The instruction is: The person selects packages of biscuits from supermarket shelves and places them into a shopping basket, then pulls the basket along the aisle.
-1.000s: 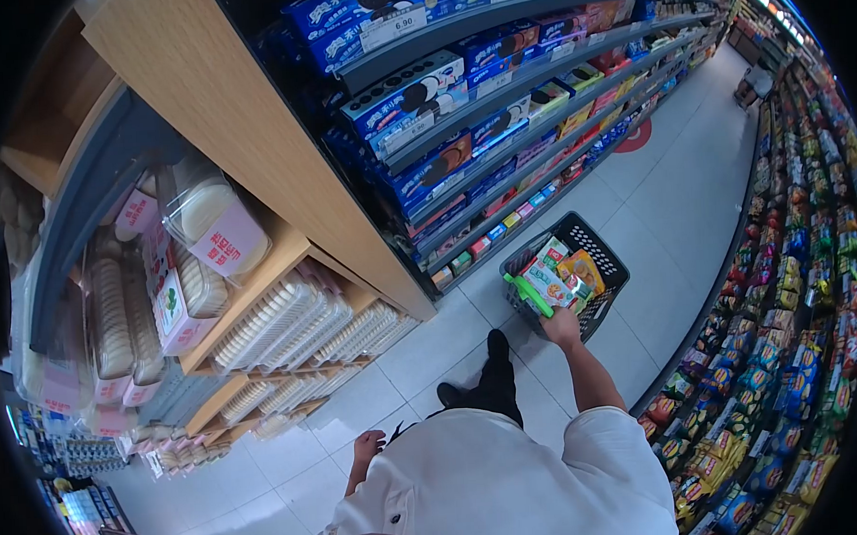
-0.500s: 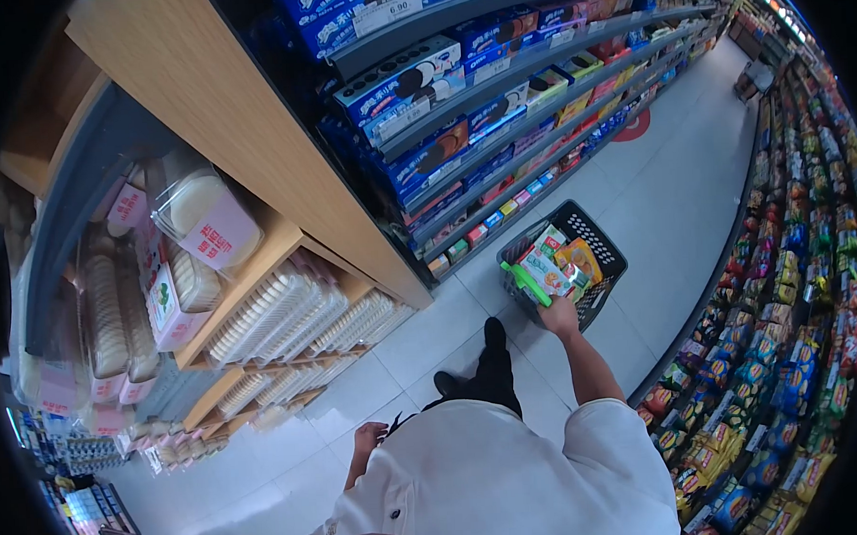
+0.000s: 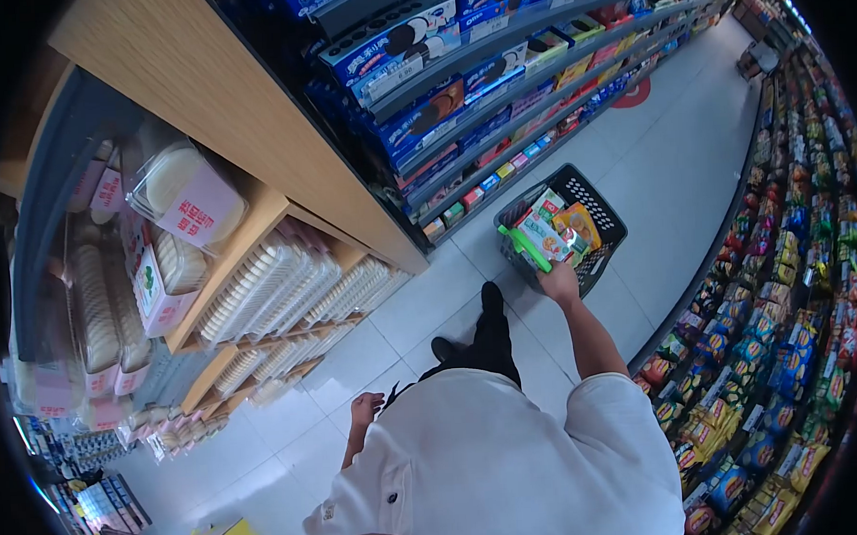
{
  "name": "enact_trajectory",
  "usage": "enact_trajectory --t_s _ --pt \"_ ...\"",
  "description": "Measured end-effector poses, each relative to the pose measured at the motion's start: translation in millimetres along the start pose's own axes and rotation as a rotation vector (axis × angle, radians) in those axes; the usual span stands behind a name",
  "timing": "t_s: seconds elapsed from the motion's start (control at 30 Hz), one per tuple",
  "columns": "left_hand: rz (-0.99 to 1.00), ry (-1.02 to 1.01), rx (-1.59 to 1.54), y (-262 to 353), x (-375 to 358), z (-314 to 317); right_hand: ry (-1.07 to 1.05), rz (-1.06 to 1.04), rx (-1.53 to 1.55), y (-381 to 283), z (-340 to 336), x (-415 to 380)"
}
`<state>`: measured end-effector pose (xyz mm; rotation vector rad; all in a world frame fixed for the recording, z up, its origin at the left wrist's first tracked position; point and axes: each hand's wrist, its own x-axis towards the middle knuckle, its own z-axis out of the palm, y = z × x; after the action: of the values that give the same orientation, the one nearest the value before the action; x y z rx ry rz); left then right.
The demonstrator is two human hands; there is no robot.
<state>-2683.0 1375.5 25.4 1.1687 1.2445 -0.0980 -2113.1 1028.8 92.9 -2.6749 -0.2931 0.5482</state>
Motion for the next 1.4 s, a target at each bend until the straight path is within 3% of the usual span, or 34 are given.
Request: enact_trajectory --t_s 1.07,1.33,1.4 --pt "0.093 0.01 0.029 8.6 11.8 -3.8 0.026 -0.01 -0.028 -2.0 2.5 1.6" --pt "0.179 -0.046 0.118 49.0 18.2 20.7 0.041 -0.005 -0.032 -2.2 1.2 0.6" --pt "0.276 -0.11 0.132 76.3 19.7 33.0 0.03 0.018 -0.023 -1.9 0.9 -0.2"
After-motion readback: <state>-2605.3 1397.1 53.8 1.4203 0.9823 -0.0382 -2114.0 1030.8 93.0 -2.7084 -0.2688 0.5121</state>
